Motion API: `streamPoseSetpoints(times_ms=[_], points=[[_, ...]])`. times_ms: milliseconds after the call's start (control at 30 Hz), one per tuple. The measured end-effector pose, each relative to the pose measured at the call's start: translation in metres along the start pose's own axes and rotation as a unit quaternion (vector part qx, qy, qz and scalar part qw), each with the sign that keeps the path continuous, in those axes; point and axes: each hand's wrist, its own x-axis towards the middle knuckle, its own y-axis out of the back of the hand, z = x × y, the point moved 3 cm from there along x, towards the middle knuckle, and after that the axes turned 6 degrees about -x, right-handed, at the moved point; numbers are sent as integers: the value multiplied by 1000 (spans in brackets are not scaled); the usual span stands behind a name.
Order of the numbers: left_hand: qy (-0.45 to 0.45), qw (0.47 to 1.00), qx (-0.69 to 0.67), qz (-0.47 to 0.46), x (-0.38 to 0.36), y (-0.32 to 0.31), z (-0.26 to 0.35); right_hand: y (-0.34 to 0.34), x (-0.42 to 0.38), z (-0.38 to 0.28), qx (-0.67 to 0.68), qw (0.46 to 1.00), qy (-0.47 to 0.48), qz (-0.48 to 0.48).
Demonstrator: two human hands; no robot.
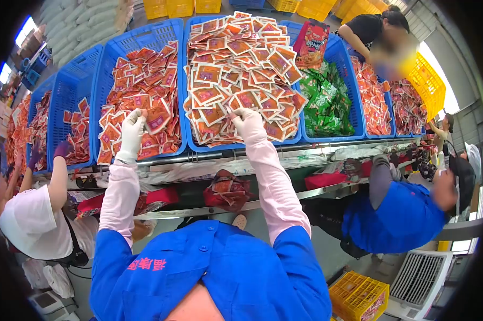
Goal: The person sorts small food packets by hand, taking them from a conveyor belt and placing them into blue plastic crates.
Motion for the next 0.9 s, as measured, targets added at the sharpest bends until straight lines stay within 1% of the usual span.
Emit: streamPoseSetpoints(times_ms=[33, 67, 100, 133, 167, 200, 267, 333, 367, 400, 467, 500, 533, 567, 600, 633, 667, 733, 800, 833, 867, 900], points=[[43, 986, -158, 4, -6, -14, 6, 11, -4, -9, 139, 987, -68, -44], [89, 946, -313, 7, -16, -31, 14, 13, -6, -9, 290, 954, -50, -50], [86, 938, -333, -36, -28, -48, 26, 16, -11, -6, 349, 933, -53, -63], [88, 940, -313, -103, -43, -65, 44, 25, -20, -13, 407, 908, -57, -74], [98, 934, -334, -81, -56, -96, 52, 34, -34, -29, 440, 891, -64, -89], [111, 913, -373, -123, -64, -125, 41, 32, -43, -24, 414, 906, -40, -83], [138, 901, -394, -120, -95, -181, 79, 37, -82, -31, 483, 857, -140, -118], [96, 922, -306, -216, -122, -225, 78, 52, -131, -42, 439, 893, -49, -83], [116, 915, -301, -242, -141, -240, 94, 55, -148, -14, 437, 897, -30, -58], [231, 863, -337, -298, -156, -254, 109, 76, -169, -1, 382, 916, -106, -58], [93, 886, -240, -386, -171, -291, 112, 116, -212, 35, 412, 899, -148, 13], [-40, 904, -174, -389, -179, -305, 122, 134, -230, 54, 391, 907, -136, 78], [-131, 896, -112, -410, -183, -322, 131, 158, -250, 63, 301, 931, -151, 138], [-197, 891, -85, -399, -190, -342, 145, 180, -267, 70, 211, 953, -121, 179], [-260, 884, -56, -383, -200, -363, 161, 200, -281, 73, 97, 962, -130, 218], [-318, 866, -53, -382, -207, -386, 173, 212, -290, 71, 74, 955, -91, 272], [-373, 847, -48, -376, -213, -410, 182, 222, -296, 64, 45, 948, -103, 297], [-370, 828, 42, -418, -221, -471, 156, 234, -295, 62, -61, 935, -70, 341], [-458, 782, 221, -362, -230, -488, 128, 235, -271, 68, -135, 933, -61, 327], [-450, 768, 247, -384, -233, -488, 118, 232, -254, 87, -185, 934, -16, 307], [-440, 753, 272, -407, -236, -482, 107, 225, -242, 114, -201, 953, -15, 225], [-478, 736, 281, -389, -239, -465, 104, 215, -230, 138, -211, 972, -48, 89]])
